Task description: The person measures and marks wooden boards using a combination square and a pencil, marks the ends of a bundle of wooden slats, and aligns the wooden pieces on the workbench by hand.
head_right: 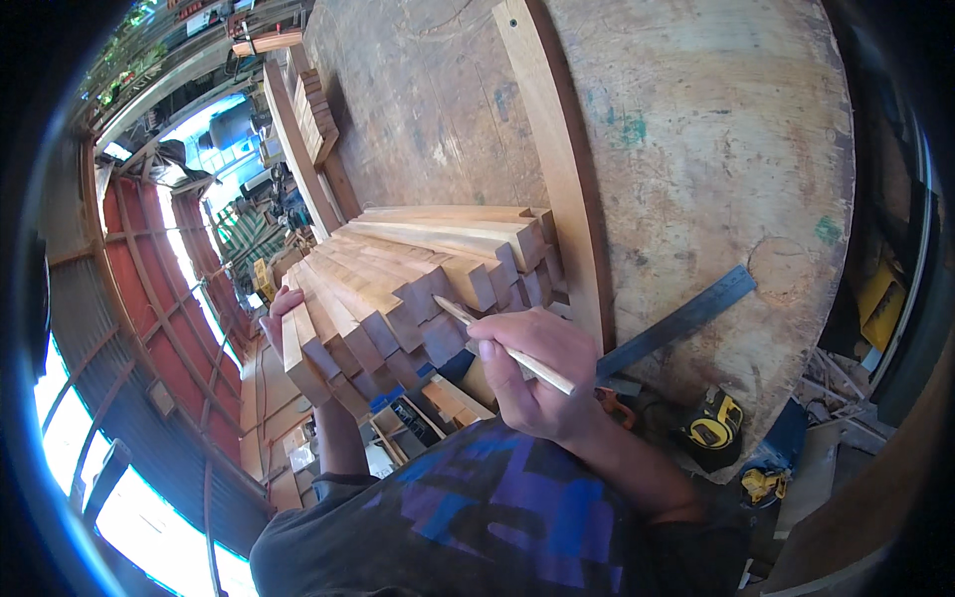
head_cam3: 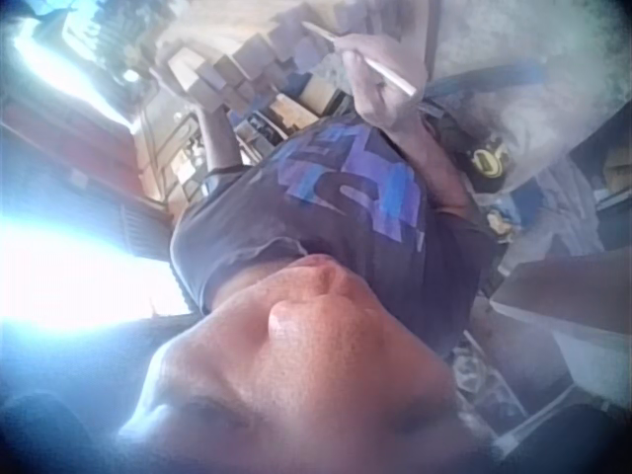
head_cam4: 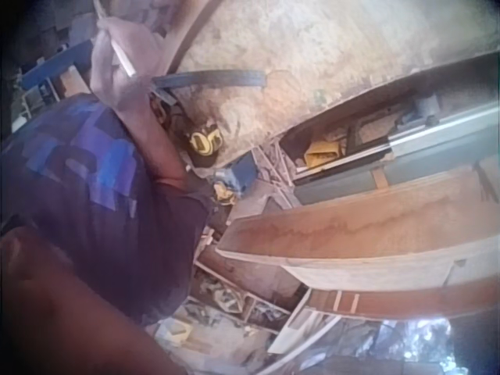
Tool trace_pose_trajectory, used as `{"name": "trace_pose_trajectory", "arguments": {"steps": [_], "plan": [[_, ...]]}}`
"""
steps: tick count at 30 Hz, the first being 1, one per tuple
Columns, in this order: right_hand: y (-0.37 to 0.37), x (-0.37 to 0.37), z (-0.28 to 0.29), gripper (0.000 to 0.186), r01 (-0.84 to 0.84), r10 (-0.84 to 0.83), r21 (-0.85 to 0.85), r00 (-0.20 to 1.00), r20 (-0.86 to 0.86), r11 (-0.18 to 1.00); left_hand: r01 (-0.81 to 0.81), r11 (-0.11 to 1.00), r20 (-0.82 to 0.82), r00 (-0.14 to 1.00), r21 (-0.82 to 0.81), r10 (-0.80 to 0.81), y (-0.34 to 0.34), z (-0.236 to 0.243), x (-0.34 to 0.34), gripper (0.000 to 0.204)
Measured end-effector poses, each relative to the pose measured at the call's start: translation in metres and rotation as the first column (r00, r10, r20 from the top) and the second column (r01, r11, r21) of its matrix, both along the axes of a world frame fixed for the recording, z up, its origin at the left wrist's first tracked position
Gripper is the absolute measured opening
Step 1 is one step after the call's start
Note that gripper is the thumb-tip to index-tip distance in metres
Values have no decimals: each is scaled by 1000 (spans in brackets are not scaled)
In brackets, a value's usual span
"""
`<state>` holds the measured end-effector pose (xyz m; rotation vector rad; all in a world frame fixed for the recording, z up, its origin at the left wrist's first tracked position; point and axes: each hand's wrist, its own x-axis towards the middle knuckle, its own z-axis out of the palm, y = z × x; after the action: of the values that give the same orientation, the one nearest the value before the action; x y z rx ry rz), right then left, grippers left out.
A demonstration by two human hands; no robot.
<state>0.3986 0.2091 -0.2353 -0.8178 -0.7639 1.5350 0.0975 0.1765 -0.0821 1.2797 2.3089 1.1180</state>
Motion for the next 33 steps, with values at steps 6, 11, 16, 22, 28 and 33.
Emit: {"name": "trace_pose_trajectory", "arguments": {"steps": [6, 11, 16, 22, 28, 33], "plan": [[5, -1, 4, 14, -9, 10, 30, 999, -33, 1000, 44, 999, -54, 998, -2, -44, -4, -1, -3, 57], [4, 0, 3, 15, 35, -32, 53, 998, -50, 998, -7, 999, 9, 1000, 44, 7, -4, -1, -2, 57], [5, 10, 12, 19, 57, -48, 98, 994, -94, 994, 62, 994, -250, 965, -89, -82, -8, 3, -12, 57], [9, 10, 11, 21, 42, -32, 142, 997, -71, 989, 17, 1000, -207, 978, -15, -20, -5, 0, -3, 58], [12, 10, 26, 18, -6, 18, 196, 998, -61, 981, 6, 999, -224, 974, -45, -16, -6, 2, -12, 60], [6, 3, 25, 18, -18, 37, 190, 994, -99, 982, 16, 1000, -172, 985, -8, -17, -7, 1, -16, 61]]}}
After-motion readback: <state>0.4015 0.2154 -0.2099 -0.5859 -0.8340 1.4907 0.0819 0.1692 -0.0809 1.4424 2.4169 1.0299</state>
